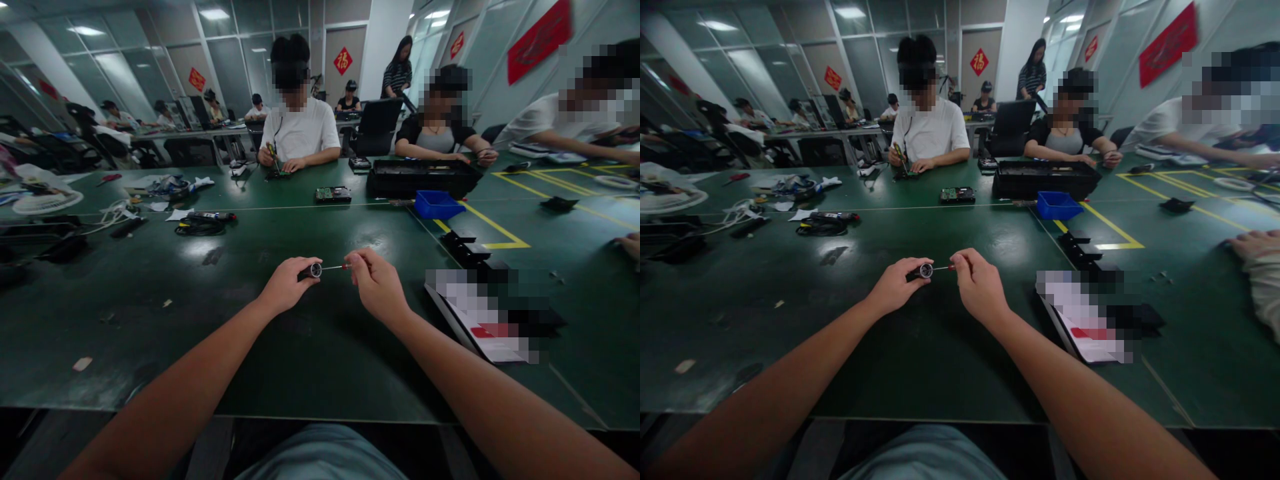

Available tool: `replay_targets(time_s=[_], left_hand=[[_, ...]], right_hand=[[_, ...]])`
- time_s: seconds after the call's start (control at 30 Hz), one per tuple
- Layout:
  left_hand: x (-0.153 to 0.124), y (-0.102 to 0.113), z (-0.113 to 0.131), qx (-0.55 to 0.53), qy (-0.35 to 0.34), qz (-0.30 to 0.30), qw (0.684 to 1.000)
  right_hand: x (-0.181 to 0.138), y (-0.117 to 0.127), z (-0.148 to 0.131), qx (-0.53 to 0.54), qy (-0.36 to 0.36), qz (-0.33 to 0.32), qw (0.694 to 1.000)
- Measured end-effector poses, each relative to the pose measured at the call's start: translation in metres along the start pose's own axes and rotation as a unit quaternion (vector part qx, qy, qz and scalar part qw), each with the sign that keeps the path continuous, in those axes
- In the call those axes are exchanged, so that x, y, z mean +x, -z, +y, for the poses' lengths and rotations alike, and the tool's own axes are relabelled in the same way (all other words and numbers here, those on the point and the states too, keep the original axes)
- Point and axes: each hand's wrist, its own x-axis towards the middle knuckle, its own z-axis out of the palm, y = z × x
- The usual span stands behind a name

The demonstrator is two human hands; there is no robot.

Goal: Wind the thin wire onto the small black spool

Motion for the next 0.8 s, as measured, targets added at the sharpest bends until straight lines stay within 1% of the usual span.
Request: replay_targets(time_s=[0.1,0.2,0.3,0.43,0.5,0.63,0.8], left_hand=[[0.0003,0.0001,-0.0016,-0.001,0.004,0.012,1.000],[0.0006,0.0001,-0.0018,0.000,0.003,0.013,1.000],[0.0005,-0.0006,-0.0015,0.001,-0.001,0.008,1.000],[-0.0001,-0.0022,-0.0031,-0.001,-0.002,0.016,1.000],[-0.0002,-0.0026,-0.0038,-0.001,0.000,0.018,1.000],[0.0005,-0.0018,-0.0033,-0.002,0.010,0.016,1.000],[0.0015,0.0005,-0.0004,-0.022,0.017,0.047,0.998]], right_hand=[[0.0000,-0.0010,0.0010,0.023,0.001,-0.017,1.000],[-0.0011,-0.0010,0.0004,0.018,0.000,-0.020,1.000],[-0.0028,-0.0012,0.0002,0.006,-0.001,-0.010,1.000],[-0.0042,-0.0031,0.0012,0.034,0.004,0.018,0.999],[-0.0038,-0.0040,0.0013,0.058,0.005,0.026,0.998],[-0.0009,-0.0052,0.0014,0.143,-0.026,0.007,0.989],[0.0020,-0.0091,0.0072,0.212,-0.042,0.021,0.976]])
